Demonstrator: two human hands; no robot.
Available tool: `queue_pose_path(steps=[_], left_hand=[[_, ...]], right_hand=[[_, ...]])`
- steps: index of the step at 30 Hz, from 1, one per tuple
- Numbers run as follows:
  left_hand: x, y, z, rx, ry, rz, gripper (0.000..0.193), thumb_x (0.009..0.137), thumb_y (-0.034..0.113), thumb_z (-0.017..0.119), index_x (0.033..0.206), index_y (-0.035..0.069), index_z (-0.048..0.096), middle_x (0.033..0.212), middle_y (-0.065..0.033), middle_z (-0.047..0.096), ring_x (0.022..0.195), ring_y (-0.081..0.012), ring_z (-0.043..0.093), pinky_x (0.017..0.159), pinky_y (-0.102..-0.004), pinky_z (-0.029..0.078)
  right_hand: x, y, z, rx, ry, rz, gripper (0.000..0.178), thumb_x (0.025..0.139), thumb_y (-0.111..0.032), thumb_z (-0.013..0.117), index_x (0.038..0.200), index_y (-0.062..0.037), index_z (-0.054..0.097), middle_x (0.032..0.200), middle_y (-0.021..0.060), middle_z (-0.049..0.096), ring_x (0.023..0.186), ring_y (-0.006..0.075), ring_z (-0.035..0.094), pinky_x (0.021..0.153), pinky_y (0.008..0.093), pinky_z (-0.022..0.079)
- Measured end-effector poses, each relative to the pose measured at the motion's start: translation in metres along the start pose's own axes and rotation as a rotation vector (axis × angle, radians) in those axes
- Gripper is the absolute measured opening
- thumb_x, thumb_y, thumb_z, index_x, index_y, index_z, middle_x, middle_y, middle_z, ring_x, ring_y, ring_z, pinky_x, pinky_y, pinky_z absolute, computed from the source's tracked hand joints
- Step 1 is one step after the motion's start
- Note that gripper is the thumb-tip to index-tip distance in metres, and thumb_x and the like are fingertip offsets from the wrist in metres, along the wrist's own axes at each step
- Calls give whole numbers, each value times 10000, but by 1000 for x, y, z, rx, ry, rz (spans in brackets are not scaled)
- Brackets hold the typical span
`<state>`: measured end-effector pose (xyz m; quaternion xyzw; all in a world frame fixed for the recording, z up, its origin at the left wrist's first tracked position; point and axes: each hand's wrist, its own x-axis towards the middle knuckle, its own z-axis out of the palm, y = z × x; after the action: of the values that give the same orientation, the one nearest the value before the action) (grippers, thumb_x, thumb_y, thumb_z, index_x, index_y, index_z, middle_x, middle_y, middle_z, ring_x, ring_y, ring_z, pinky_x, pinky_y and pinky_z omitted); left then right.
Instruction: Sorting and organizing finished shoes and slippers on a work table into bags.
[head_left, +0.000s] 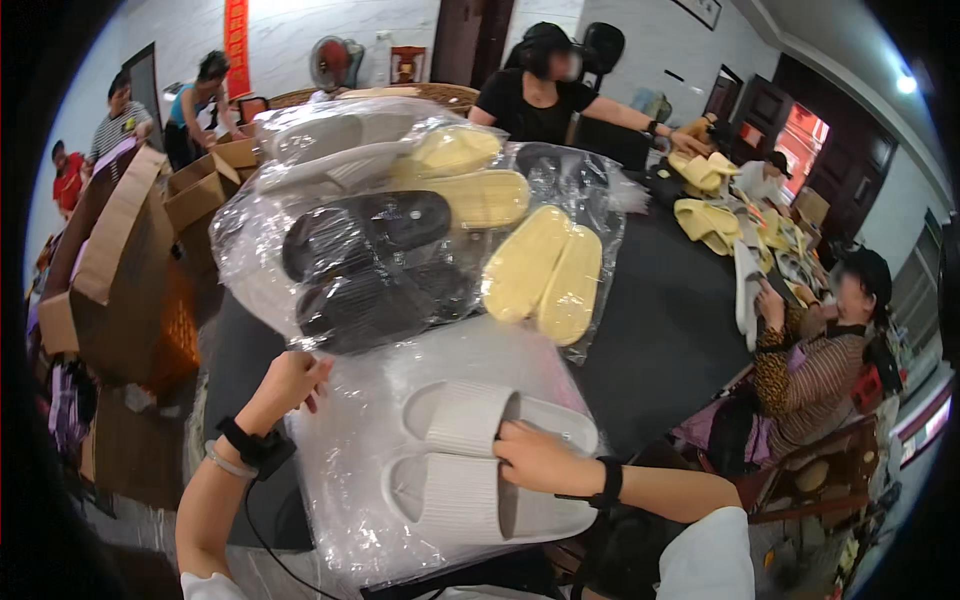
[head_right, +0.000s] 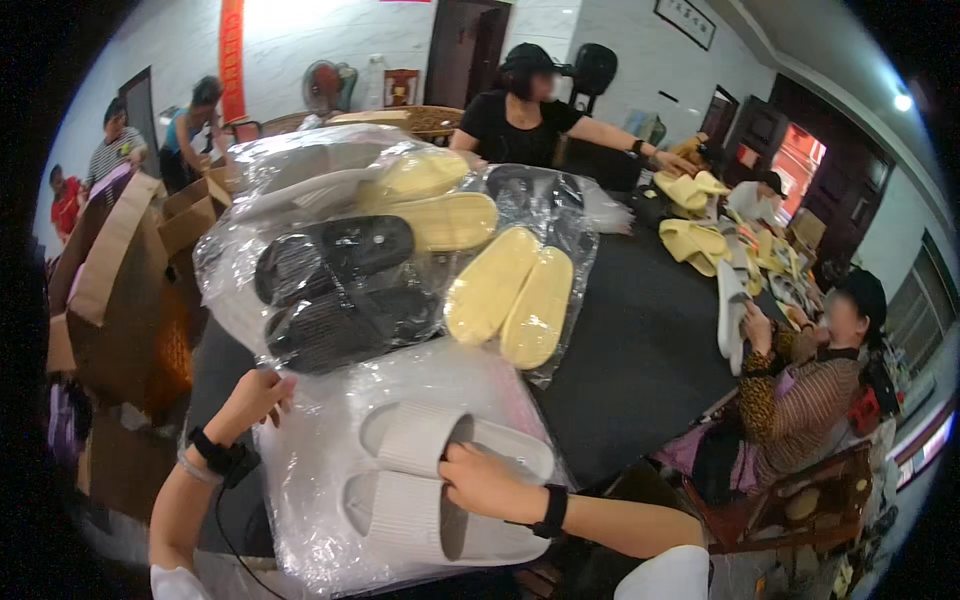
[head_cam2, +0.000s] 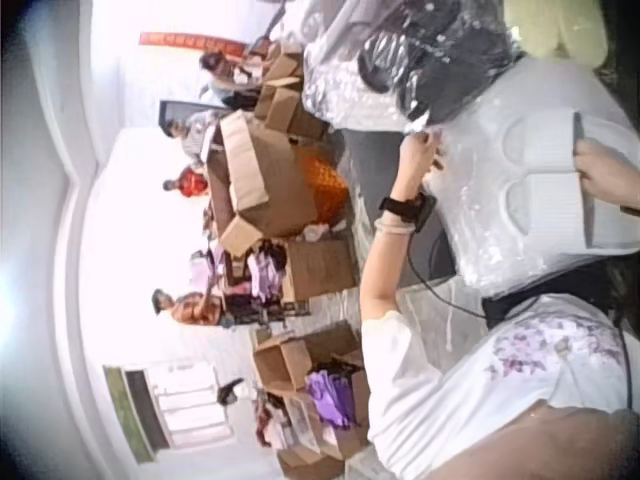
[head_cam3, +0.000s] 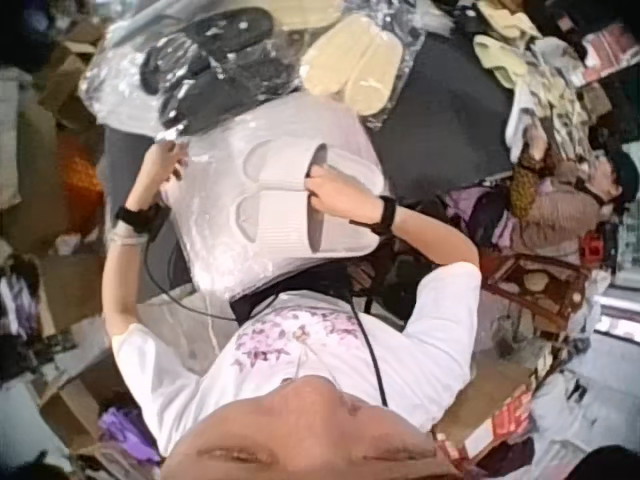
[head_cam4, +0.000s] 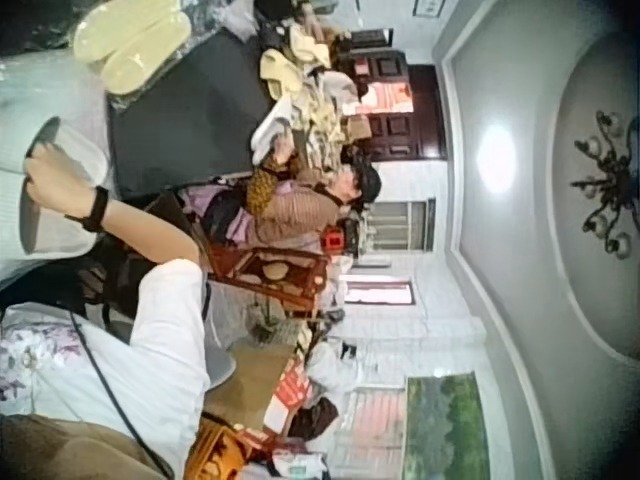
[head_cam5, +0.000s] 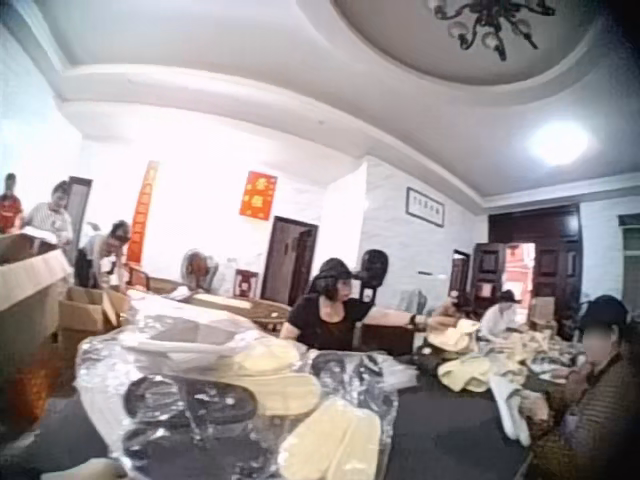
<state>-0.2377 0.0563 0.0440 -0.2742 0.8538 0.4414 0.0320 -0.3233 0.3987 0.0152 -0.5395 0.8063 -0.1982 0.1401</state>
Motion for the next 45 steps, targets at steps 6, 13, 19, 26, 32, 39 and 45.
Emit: queue_pose_path(steps=[6, 13, 19, 26, 32, 39, 45], left_hand=[[13, -31, 14, -291, 428, 236, 282, 938, 188, 511, 742, -12, 538, 568, -31, 510, 459, -109, 514, 411, -266, 406], [-9, -45, 20, -283, 563, 75, 260, 978, 247, 457, 855, 24, 510, 557, -50, 531, 371, -118, 472, 343, -277, 376], [-24, -39, 25, -301, 525, 76, 247, 979, 230, 443, 1003, -15, 457, 670, -89, 571, 416, -142, 518, 374, -277, 408], [-106, -22, 38, -30, 700, 476, 591, 806, 78, 660, 1282, 11, 316, 1171, -153, 416, 984, -232, 505, 748, -337, 436], [-204, -21, 78, 558, -15, 635, 648, 861, 452, 560, 1370, 85, 403, 1441, -121, 358, 1331, -281, 329, 1050, -477, 260], [-201, -72, 95, 738, 26, 445, 620, 911, 540, 409, 1421, 194, 342, 1484, -124, 280, 1372, -283, 254, 1098, -489, 130], [-207, -88, 107, 389, 93, 350, 693, 907, 525, 427, 1415, 66, 322, 1488, -199, 230, 1381, -344, 211, 1098, -498, 116]], right_hand=[[-8, 14, 11, 29, 116, 7, 134, 722, -93, 570, 826, -12, 594, 956, 161, 513, 952, 345, 503, 785, 456, 451], [-23, 20, -39, 165, 217, 137, 328, 697, -48, 561, 1009, -63, 659, 981, 211, 587, 914, 384, 574, 794, 432, 476], [-10, -13, -101, 245, 487, 6, 299, 782, -24, 650, 1075, 29, 624, 1060, 184, 620, 1005, 290, 601, 836, 325, 472], [5, -32, -111, 518, 453, 122, 271, 803, -25, 633, 1055, 71, 609, 1082, 160, 635, 1003, 199, 600, 819, 280, 466], [34, -41, -115, 631, 350, 158, 237, 794, -27, 616, 1018, 51, 633, 1036, 137, 649, 955, 186, 607, 827, 282, 461], [70, 8, -25, -182, -38, 115, 357, 775, -97, 587, 1128, -41, 594, 1191, 203, 506, 1094, 382, 489, 865, 420, 452], [69, 27, -25, 83, 67, 76, 360, 781, -77, 564, 1139, -78, 600, 1168, 156, 536, 1088, 348, 506, 849, 413, 458]])
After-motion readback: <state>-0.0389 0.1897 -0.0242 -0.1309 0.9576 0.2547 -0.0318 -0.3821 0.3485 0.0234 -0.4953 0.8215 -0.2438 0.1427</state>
